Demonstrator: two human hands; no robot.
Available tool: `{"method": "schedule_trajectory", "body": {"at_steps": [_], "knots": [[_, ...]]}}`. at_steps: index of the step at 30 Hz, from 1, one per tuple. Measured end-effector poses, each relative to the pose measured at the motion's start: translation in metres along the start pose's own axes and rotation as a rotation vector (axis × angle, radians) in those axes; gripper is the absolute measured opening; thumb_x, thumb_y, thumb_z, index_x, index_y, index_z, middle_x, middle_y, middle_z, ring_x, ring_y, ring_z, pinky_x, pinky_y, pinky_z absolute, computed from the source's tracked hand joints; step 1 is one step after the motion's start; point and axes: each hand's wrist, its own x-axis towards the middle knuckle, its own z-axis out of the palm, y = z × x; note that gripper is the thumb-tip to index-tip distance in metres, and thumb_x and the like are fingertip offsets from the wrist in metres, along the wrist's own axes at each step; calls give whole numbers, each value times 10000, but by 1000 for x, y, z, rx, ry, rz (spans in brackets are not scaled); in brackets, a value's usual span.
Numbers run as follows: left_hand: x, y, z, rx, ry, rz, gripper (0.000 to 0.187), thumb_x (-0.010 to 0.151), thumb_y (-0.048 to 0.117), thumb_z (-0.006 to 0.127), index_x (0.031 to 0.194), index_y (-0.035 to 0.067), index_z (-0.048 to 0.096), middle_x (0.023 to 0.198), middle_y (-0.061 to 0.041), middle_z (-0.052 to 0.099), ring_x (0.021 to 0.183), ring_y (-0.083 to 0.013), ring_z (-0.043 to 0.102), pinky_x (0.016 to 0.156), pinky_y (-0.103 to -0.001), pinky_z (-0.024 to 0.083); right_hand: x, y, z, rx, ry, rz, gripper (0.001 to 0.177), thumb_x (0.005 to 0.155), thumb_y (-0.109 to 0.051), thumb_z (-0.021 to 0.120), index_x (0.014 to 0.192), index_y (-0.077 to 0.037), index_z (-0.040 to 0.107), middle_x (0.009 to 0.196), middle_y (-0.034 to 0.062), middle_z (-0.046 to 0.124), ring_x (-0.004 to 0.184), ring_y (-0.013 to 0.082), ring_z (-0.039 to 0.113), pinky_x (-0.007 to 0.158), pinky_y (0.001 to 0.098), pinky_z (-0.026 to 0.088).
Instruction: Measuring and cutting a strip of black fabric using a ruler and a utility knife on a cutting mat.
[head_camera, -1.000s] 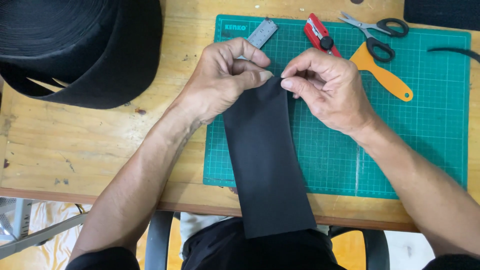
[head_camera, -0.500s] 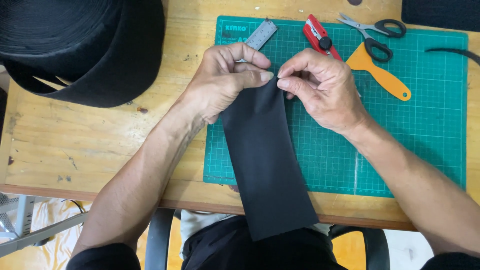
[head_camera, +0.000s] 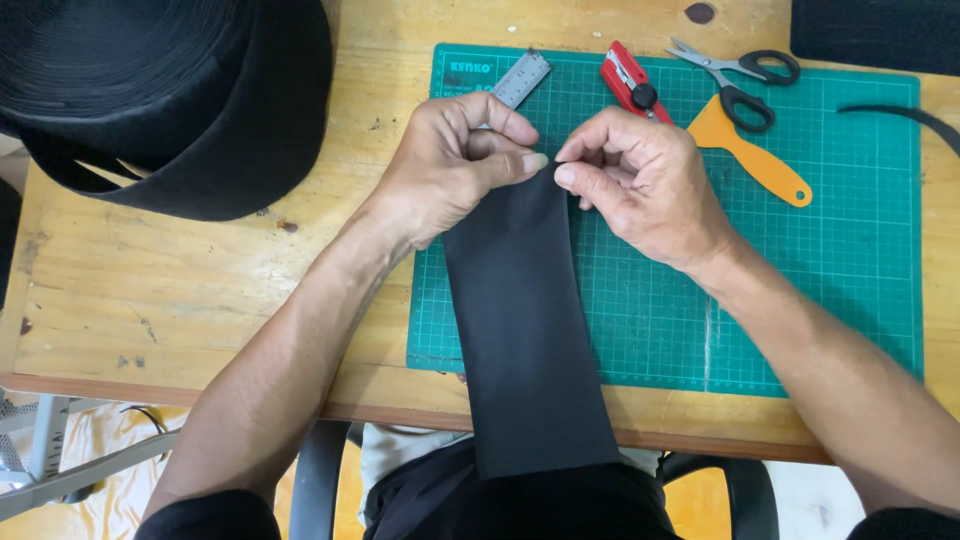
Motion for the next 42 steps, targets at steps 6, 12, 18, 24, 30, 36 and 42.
{"method": "schedule_trajectory", "body": {"at_steps": [6, 12, 18, 24, 30, 36, 42], "knots": [[-4, 8, 2, 227, -67, 113, 193, 907, 48, 788, 1042, 68, 652, 895, -71, 790, 852, -84, 747, 781, -223, 582, 0, -4, -5, -29, -40, 74, 73, 985, 0, 723, 969, -33, 659, 789, 47, 645, 634, 97, 617, 567, 197, 544], [-5, 8, 2, 268, -97, 162, 211, 906, 63, 806, 1051, 78, 654, 959, -82, 796, 920, -116, 783, 826, -218, 612, 1, -2, -7, 5, -51, 125, 87, 977, 12, 731, 961, -38, 661, 765, 54, 653, 607, 97, 621, 552, 195, 546], [-7, 16, 9, 374, 6, 197, 278, 871, 124, 843, 1061, 97, 642, 951, -77, 805, 884, -115, 788, 772, -227, 611, 3, -7, -11, -45, -41, 242, 77, 955, -17, 741, 941, -55, 676, 749, 34, 647, 602, 90, 609, 533, 205, 563], [-3, 8, -17, 1001, 237, 363, 250, 918, 170, 842, 1092, 75, 688, 932, -81, 660, 831, -257, 599, 658, -399, 484, 1, 0, -18, -251, 23, 270, 49, 952, -23, 755, 951, -64, 729, 772, 22, 681, 672, 87, 642, 595, 213, 547], [-2, 4, -29, 1210, 340, 149, 405, 854, 263, 908, 1153, 101, 689, 963, -104, 617, 841, -320, 618, 651, -484, 486, 0, 7, -17, -349, 68, 198, 96, 942, -8, 770, 1015, -35, 714, 835, 60, 722, 697, 122, 675, 598, 239, 574], [-1, 16, -32, 1116, 343, 6, 436, 808, 255, 923, 1110, 87, 657, 905, -85, 664, 803, -267, 646, 672, -445, 508, -3, 18, -17, -438, 146, 40, 164, 929, 28, 798, 1032, -20, 680, 831, 69, 714, 671, 133, 660, 590, 251, 567], [-10, 47, -25, 862, 355, -178, 381, 895, 101, 825, 1069, 138, 489, 800, -6, 636, 736, -136, 618, 640, -340, 528, -2, 25, -15, -451, 174, 4, 149, 930, 31, 781, 1026, -27, 683, 805, 57, 708, 641, 126, 648, 571, 250, 556]]}}
